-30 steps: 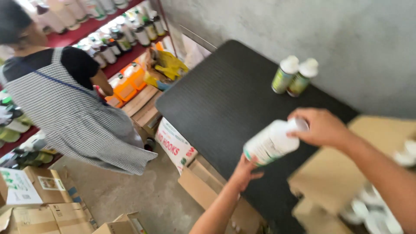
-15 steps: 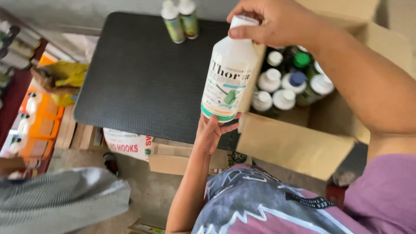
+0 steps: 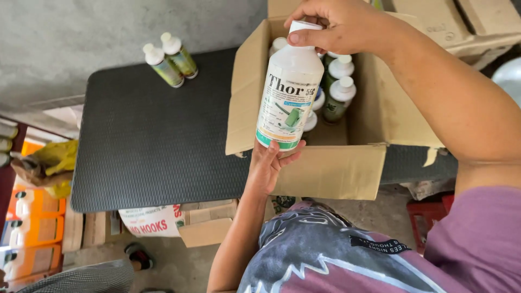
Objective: Packing bottles of agricultural chemicals into a cardboard box.
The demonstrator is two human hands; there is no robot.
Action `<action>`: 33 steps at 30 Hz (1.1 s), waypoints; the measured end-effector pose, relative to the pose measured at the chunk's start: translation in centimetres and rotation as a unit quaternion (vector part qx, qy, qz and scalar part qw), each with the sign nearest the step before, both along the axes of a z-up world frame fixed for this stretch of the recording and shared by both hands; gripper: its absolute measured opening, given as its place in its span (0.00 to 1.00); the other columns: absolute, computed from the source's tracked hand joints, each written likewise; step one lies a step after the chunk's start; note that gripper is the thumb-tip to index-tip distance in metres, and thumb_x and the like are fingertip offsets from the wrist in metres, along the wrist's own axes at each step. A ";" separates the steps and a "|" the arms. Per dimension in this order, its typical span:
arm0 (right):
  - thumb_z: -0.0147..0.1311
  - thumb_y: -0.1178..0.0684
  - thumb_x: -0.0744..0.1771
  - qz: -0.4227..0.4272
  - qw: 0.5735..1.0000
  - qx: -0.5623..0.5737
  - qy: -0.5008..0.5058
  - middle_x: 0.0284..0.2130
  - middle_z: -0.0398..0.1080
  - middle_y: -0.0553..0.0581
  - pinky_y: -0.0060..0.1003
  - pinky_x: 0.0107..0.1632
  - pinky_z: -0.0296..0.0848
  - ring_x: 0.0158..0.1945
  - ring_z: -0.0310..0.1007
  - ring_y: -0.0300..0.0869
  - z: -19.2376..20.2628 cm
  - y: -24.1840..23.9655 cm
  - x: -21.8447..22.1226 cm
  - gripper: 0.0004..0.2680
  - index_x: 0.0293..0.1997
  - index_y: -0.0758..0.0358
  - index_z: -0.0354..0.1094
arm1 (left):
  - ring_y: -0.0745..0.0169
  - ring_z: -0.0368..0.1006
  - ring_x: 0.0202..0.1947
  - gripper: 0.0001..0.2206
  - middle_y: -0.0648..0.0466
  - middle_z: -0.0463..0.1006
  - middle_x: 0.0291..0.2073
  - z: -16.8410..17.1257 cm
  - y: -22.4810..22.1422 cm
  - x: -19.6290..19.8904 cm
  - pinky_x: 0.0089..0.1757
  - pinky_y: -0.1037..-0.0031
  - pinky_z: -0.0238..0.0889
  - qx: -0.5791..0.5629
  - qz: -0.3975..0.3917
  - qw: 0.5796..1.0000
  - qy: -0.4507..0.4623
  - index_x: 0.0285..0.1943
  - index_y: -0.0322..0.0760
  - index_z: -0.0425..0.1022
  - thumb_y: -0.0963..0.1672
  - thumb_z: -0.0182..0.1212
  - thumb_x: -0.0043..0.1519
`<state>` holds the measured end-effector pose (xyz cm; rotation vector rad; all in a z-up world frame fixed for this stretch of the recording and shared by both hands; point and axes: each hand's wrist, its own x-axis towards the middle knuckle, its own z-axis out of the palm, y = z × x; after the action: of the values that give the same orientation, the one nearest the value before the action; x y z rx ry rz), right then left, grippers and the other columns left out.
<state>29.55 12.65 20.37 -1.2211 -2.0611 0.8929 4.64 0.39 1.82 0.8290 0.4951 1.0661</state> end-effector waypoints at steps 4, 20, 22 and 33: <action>0.58 0.46 0.69 -0.010 1.000 0.015 0.014 0.39 0.75 0.50 0.31 0.37 0.74 0.37 0.73 0.33 -0.7 -0.4 3.0 0.14 0.58 0.63 0.71 | 0.40 0.77 0.56 0.37 0.42 0.73 0.62 -0.4 0.5 1.9 0.50 0.61 0.76 -0.002 -0.018 1.000 0.008 0.76 0.34 0.51 0.54 0.64 0.64; 0.65 0.44 0.68 -0.056 0.976 0.202 -0.063 0.40 0.76 0.56 0.38 0.43 0.73 0.41 0.76 0.44 -2.0 -4.4 8.3 0.14 0.53 0.63 0.74 | 0.41 0.76 0.58 0.30 0.40 0.75 0.60 -3.4 5.0 6.8 0.51 0.59 0.76 -0.045 -0.103 0.991 0.068 0.73 0.31 0.55 0.48 0.62 0.66; 0.67 0.43 0.68 -0.060 0.962 0.250 -0.090 0.41 0.76 0.58 0.41 0.45 0.73 0.43 0.76 0.48 -2.4 -5.2 7.9 0.15 0.53 0.63 0.74 | 0.44 0.75 0.58 0.29 0.41 0.75 0.60 -5.3 7.1 7.2 0.51 0.60 0.77 -0.042 -0.066 0.991 0.110 0.72 0.28 0.57 0.45 0.64 0.64; 0.68 0.41 0.63 -0.074 0.941 0.244 -0.224 0.43 0.74 0.59 0.51 0.44 0.72 0.44 0.75 0.57 -7.0 -4.8 7.5 0.18 0.51 0.60 0.74 | 0.52 0.78 0.55 0.37 0.45 0.77 0.57 -3.0 10.4 11.7 0.49 0.67 0.77 0.336 0.088 0.841 0.415 0.69 0.31 0.64 0.41 0.78 0.50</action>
<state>37.07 7.82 13.41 -1.3496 -2.3006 0.0070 16.31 10.79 -1.20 1.9389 0.9556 1.0158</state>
